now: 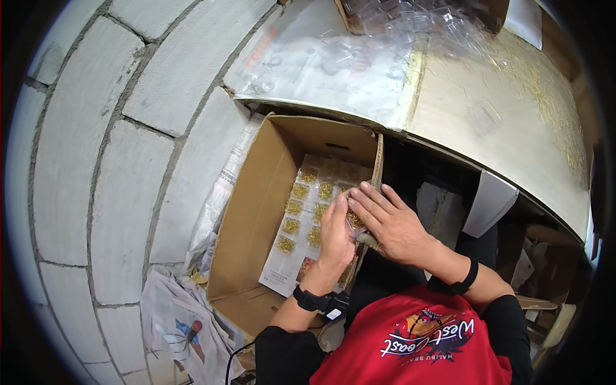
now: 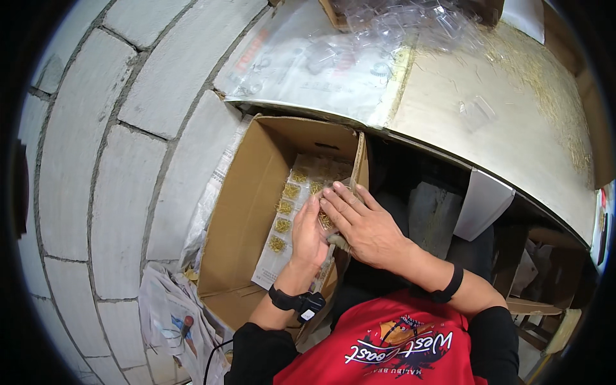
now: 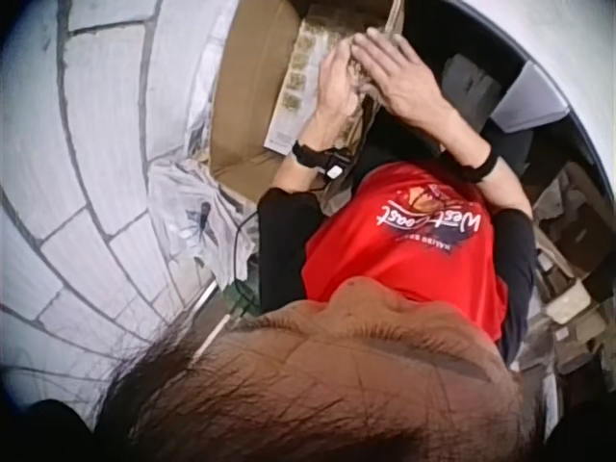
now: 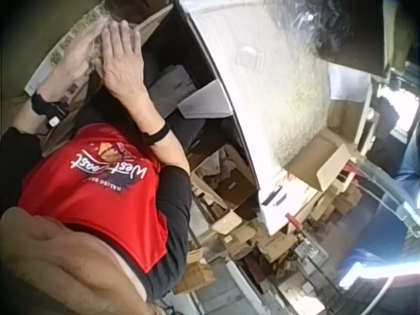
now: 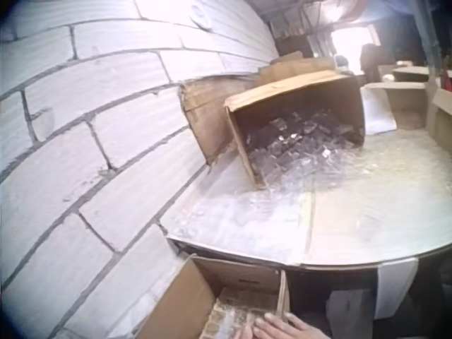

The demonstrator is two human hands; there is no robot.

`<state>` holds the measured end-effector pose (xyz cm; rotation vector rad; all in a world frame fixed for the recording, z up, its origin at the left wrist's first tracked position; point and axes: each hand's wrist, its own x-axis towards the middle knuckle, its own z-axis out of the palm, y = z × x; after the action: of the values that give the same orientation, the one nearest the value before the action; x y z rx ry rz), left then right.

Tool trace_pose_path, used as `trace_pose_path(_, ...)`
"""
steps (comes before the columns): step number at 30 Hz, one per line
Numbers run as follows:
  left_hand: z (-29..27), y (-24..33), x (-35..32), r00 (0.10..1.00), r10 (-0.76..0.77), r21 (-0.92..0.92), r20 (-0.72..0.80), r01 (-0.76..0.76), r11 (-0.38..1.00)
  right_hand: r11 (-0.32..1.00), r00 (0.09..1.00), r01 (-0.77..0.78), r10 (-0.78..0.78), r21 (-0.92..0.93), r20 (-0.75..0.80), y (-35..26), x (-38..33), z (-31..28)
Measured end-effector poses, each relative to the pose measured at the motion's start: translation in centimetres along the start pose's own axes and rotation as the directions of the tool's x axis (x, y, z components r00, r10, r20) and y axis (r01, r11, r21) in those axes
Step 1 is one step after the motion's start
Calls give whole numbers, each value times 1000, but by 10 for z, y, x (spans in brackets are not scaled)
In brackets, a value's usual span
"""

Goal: The person sits at a table and repeatedly scoops small yellow items from a pile into clear plastic containers. They then place the filled containers into a cardboard box. The process is repetitive, involving gathering the items, filling the containers, and organizing them in the box.

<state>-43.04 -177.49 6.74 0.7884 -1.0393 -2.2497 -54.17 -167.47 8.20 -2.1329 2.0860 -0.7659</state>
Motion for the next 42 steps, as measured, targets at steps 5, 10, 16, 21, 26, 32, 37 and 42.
trace_pose_path(5, -12, 0, 2, 1000, 5, 12, 4, -5, 1000, 997, 998, 42, -40, -62, 41, -7, 3, 4)
trace_pose_path(10, -27, 3, 3, 996, -49, -31, -78, 47, 998, 970, 998, 57, -52, 235, -26, -6, 9, -2)
trace_pose_path(16, -87, 15, 11, 994, 12, -52, -105, -17, 998, 921, 968, -125, 196, 369, -160, 18, -23, -23)
trace_pose_path(21, -190, 2, 21, 929, 23, -32, -368, -38, 999, 761, 851, -448, 524, 469, -37, 36, -84, -33)
trace_pose_path(26, -277, -45, 2, 756, -76, -122, -650, -5, 993, 691, 777, -592, 625, 415, 68, 44, -121, -45)
trace_pose_path(32, -305, -113, -45, 679, -315, -307, -663, 137, 942, 813, 845, -533, 528, 234, 86, 49, -127, -19)
trace_pose_path(37, -331, -160, -73, 694, -350, -245, -630, 249, 937, 825, 841, -518, 443, 228, 310, 40, -120, -5)
trace_pose_path(42, -284, -134, -37, 438, -252, 31, -863, 544, 838, 846, 857, -495, 439, 196, 271, 41, -126, -5)
